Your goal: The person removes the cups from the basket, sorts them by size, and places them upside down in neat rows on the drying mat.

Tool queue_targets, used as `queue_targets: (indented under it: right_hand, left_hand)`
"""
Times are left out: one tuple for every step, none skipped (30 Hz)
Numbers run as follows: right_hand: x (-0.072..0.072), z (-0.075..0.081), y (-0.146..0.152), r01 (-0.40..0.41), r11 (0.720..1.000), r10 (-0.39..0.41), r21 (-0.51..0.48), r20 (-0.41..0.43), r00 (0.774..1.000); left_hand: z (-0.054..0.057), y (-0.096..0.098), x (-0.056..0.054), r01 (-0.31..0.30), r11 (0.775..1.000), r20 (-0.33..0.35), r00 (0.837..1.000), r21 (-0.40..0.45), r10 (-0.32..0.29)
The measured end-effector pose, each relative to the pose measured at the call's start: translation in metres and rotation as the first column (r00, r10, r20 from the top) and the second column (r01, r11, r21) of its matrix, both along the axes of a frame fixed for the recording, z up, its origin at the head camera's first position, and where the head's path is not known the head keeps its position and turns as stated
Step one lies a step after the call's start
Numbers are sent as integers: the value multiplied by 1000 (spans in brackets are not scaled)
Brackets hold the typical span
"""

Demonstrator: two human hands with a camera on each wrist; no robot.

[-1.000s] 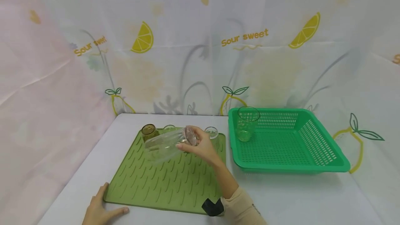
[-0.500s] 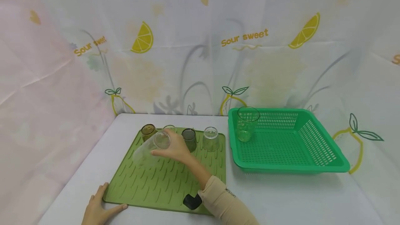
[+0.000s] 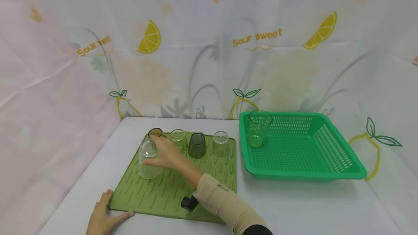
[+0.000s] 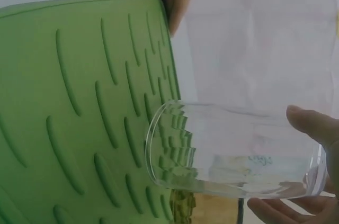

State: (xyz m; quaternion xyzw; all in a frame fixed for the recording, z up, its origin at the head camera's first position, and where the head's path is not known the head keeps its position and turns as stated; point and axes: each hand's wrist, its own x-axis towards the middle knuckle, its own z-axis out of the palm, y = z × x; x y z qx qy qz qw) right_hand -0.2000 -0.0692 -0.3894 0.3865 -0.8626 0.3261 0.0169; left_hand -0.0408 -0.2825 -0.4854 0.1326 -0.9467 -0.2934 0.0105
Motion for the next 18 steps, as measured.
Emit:
queue_targets:
  right_hand:
    - [-1,1,-2,-5,1000,5,12,-6,1000]
    - [-1,1,-4,-8,1000,8,24,-10,1000]
    - [-2,1,-6,-11,999,12,36,-10,1000]
    - [-2,1,-8,-16,999,16,46,-6,1000]
    - [-3,1,-10,-20,998,21,61,-3,1000]
    - [-4,2,-12,-27,997,27,71,9,1000]
    - [-4,2,-14,-38,996,36,77,19,999]
    - [-5,2,-16,-49,996,47,79,29,998]
    - [-6,2,-18,-59,995,55,83,39,998]
    - [-6,2,-20,-66,994,62,84,49,997]
    - [-7,2,-21,-72,994,68,85,58,996]
    - [-7,2,-23,-77,994,71,81,67,995]
    - [-8,2,-24,-81,994,75,77,74,994]
    - [-8,2,-24,-82,994,76,74,79,994]
    - [-9,2,-24,-85,994,79,71,83,993]
    - [-9,2,-24,-90,994,85,60,91,992]
    - [-10,3,-24,-97,994,92,48,102,991]
    - [-11,3,-24,-104,994,100,37,111,989]
  left_hand:
    - [0,0,0,-1,1000,-4,1000,0,1]
    - [0,0,0,-2,1000,-6,1000,2,2]
    - [0,0,0,-1,1000,-5,1000,4,1]
    - [1,0,0,-2,1000,0,1000,7,2]
    - [1,0,-1,-2,1000,3,1000,9,2]
    - [0,0,-1,0,1000,4,1000,10,0]
    - [0,0,-1,0,1000,6,1000,9,0]
    - [0,0,-1,1,1000,5,1000,9,-1]
    - [-1,0,0,3,1000,2,1000,5,-3]
    - [-1,0,0,3,1000,-2,1000,2,-3]
    - [-1,-1,0,4,1000,-9,1000,-1,-4]
    - [-2,-1,0,4,1000,-14,1000,-5,-4]
    - [-2,-1,0,4,1000,-21,1000,-9,-5]
    - [-2,-1,0,5,1000,-28,1000,-11,-6]
    - [-2,-1,0,6,1000,-34,999,-13,-7]
    - [-2,-1,0,7,1000,-39,999,-14,-7]
    - [-2,-1,0,7,1000,-40,999,-14,-7]
    - [-2,0,0,7,1000,-40,999,-14,-7]
